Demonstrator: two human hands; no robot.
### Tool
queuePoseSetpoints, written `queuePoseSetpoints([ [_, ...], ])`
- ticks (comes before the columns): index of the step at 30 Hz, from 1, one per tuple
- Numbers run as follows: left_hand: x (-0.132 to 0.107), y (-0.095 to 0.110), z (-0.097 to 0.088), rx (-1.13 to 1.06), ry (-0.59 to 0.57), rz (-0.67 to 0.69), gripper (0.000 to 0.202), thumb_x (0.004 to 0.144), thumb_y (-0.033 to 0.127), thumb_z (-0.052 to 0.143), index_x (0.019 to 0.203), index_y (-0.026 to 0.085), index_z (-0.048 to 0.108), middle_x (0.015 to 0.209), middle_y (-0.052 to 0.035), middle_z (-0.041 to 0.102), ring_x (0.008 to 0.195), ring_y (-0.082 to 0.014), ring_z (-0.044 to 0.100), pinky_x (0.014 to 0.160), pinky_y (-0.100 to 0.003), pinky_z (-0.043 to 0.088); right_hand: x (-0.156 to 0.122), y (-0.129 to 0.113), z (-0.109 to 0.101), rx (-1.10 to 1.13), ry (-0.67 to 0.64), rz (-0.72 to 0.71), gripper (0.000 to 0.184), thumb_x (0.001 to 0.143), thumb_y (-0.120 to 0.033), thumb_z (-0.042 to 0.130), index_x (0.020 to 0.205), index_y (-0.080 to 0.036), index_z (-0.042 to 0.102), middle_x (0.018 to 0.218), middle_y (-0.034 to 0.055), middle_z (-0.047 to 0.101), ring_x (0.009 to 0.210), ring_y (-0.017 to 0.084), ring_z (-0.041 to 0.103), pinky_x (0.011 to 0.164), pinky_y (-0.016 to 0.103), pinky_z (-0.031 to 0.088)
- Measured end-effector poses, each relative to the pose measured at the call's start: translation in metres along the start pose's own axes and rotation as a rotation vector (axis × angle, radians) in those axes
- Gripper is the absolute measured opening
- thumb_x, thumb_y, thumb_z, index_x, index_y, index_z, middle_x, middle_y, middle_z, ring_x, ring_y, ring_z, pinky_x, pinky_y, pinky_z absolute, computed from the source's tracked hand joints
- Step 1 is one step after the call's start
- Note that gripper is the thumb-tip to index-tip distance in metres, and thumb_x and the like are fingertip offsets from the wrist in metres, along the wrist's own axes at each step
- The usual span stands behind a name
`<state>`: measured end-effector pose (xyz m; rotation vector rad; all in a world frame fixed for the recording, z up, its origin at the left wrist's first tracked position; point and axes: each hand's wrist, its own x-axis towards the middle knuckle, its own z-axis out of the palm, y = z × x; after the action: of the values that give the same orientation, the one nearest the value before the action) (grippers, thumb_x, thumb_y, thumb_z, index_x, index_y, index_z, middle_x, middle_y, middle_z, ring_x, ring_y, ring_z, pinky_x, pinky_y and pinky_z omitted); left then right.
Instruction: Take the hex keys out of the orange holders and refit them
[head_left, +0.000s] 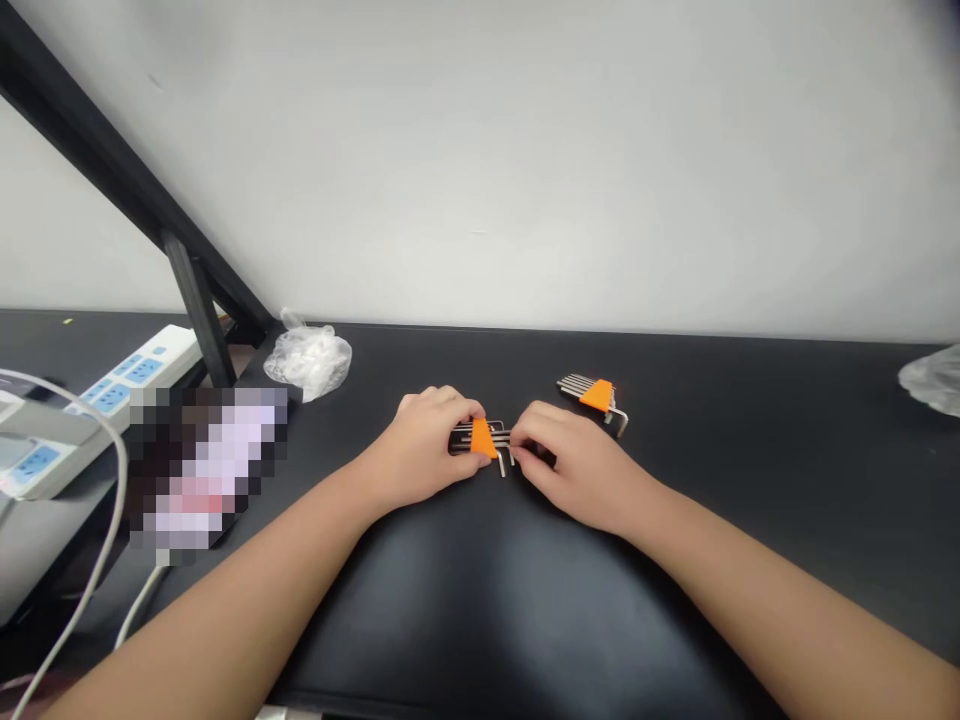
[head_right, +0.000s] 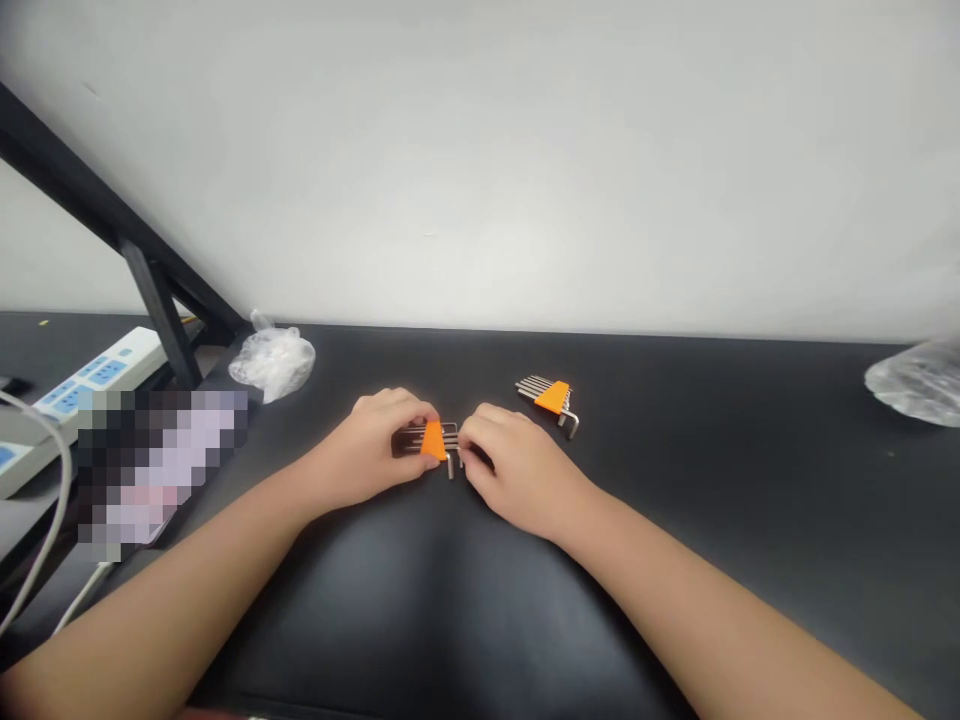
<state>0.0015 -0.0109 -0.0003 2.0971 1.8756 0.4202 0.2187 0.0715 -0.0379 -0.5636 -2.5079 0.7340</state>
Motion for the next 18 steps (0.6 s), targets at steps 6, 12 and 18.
queuePoseSetpoints([
  [6,0.0003,0.0013,-0.0025,-0.015,-0.011,0.024,0.029,0.084,0.036,0.074,0.111,0.028,0.067,0.110,-0.0028,0.066,0.105,-0.0240,0.058,0.100,-0.043,0.041,-0.0016,-0.0060,0.0018,-0.104,0.040,-0.081,0.048,0.090,-0.021,0.062,0.138,-0.026,0.057,0.137,0.0144,0.057,0.116,0.034,0.057,0.092,0.051,0.051],
  [12,-0.0007,-0.0013,-0.0020,-0.036,-0.005,0.031,0.028,0.082,0.036,0.076,0.108,0.029,0.067,0.108,-0.0007,0.066,0.105,-0.0225,0.058,0.102,-0.043,0.038,0.0034,-0.0067,0.0007,-0.175,-0.033,-0.127,0.032,0.099,-0.019,0.052,0.126,-0.026,0.068,0.130,0.0078,0.067,0.113,0.031,0.058,0.095,0.050,0.048],
  [18,-0.0011,0.0022,-0.0024,-0.027,-0.021,0.025,0.027,0.079,0.036,0.075,0.104,0.029,0.066,0.105,-0.0004,0.066,0.102,-0.0231,0.057,0.100,-0.043,0.038,0.0078,-0.0031,0.0100,-0.152,0.054,-0.145,0.021,0.099,-0.016,0.053,0.096,-0.022,0.072,0.103,0.0070,0.072,0.098,0.026,0.059,0.090,0.043,0.048],
])
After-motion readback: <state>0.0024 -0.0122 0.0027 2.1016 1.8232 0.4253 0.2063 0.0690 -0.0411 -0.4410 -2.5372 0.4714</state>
